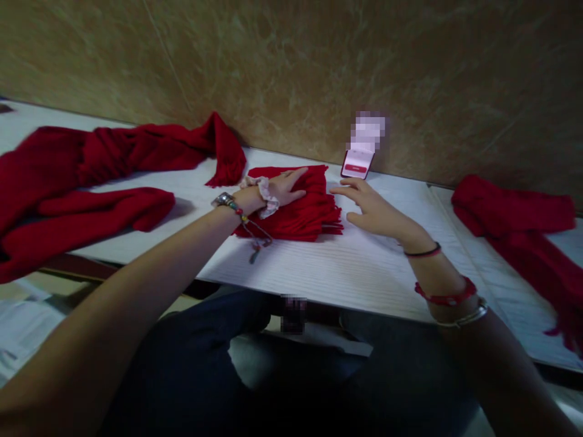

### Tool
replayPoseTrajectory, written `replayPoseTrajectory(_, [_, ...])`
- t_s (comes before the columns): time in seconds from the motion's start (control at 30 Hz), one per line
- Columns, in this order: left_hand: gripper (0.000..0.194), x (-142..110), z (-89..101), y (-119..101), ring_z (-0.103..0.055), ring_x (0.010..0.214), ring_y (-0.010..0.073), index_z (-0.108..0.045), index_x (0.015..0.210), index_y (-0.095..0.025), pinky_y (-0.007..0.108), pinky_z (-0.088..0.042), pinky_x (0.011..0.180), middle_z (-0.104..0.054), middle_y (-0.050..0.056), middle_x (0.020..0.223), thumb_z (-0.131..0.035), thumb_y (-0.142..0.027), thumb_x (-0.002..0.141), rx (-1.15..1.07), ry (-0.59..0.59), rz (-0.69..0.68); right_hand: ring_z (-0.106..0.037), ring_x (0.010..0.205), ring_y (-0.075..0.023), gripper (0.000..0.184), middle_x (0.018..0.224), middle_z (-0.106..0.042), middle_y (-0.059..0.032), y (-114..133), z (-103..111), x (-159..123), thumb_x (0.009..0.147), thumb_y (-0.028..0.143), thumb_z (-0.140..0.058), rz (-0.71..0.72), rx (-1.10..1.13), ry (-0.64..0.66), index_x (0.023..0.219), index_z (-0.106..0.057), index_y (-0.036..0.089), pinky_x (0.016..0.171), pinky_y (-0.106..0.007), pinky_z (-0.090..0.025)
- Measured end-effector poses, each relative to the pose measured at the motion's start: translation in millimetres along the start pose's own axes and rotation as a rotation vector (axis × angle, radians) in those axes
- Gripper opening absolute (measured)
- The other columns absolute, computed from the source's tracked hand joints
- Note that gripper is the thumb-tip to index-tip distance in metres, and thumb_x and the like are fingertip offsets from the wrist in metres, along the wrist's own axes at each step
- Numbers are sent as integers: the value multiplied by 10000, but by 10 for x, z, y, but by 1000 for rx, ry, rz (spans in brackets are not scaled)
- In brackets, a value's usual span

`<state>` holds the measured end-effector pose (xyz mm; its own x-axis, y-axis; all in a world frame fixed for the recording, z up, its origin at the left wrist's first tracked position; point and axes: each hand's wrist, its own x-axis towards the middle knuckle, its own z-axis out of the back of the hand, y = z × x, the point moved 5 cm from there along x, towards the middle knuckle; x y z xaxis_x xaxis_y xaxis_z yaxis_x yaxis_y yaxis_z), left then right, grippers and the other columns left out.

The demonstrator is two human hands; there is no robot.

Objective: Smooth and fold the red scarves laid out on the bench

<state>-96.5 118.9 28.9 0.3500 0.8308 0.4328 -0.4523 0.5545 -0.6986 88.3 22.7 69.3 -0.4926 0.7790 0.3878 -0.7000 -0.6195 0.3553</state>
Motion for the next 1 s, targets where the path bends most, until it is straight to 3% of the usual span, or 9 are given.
replayPoseTrajectory(0.1, [543, 56, -19, -52, -492, 1128, 188, -451, 1210, -207, 338, -371, 959, -506, 72, 1226, -518, -145, 675, -168, 115, 20, -480, 1086, -217, 410, 1157, -538, -76, -65, 126, 176, 719, 122, -473, 22, 51, -39, 1107, -564, 216, 855, -392, -436])
replayPoseTrajectory(0.17, [559, 52, 93, 26, -437, 1185, 187, -393, 1252, -242, 345, -390, 943, -399, 70, 1328, -445, -128, 708, -257, 2, 101, -515, 1040, -207, 343, 1114, -576, -86, -92, 108, 357, 782, 175, -461, 2, 63, -124, 1110, -559, 195, 853, -388, -432])
replayPoseTrajectory(0.23, [527, 2, 228, 170, -418, 1197, 189, -376, 1254, -262, 344, -422, 910, -360, 63, 1349, -393, -135, 743, -287, -209, 226, -523, 1034, -207, 316, 1112, -589, -108, -68, -40, 561, 816, 224, -468, 21, 35, -132, 1115, -554, 167, 881, -392, -409])
replayPoseTrajectory(0.3, [498, -65, 284, 294, -441, 1172, 186, -361, 1256, -259, 341, -441, 889, -393, 71, 1313, -359, -142, 771, -321, -331, 333, -513, 1055, -217, 331, 1139, -583, -137, -3, -263, 750, 824, 252, -491, 74, -16, -53, 1128, -547, 133, 910, -402, -379])
replayPoseTrajectory(0.43, [456, -120, 250, 346, -494, 1111, 154, -366, 1236, -236, 312, -433, 901, -466, 73, 1222, -342, -143, 790, -378, -342, 373, -550, 997, -211, 308, 1090, -622, -128, 124, -585, 926, 828, 264, -511, 159, -62, 168, 1094, -574, 122, 882, -392, -389])
replayPoseTrajectory(0.63, [403, -100, 223, 334, -526, 1067, 129, -403, 1197, -214, 292, -426, 906, -519, 63, 1161, -317, -123, 813, -365, -333, 397, -574, 942, -206, 373, 1072, -633, -112, 143, -489, 777, 793, 342, -554, 172, -25, 185, 1097, -581, 129, 814, -344, -426])
replayPoseTrajectory(0.77, [358, -77, 208, 302, -504, 1094, 152, -483, 1115, -157, 299, -406, 933, -542, 73, 1151, -322, -58, 811, -221, -305, 356, -571, 862, -194, 341, 966, -647, -95, 80, -398, 599, 767, 376, -567, 222, -64, 254, 1002, -619, 133, 764, -327, -421])
replayPoseTrajectory(1.0, [362, -66, 177, 69, -507, 1074, 179, -562, 1033, -117, 299, -366, 965, -589, 80, 1099, -380, -13, 738, 236, -154, 201, -490, 523, -102, 86, 609, -605, 28, -475, -260, 332, 690, 241, -558, 25, -114, 463, 697, -629, 193, 543, -244, -369])
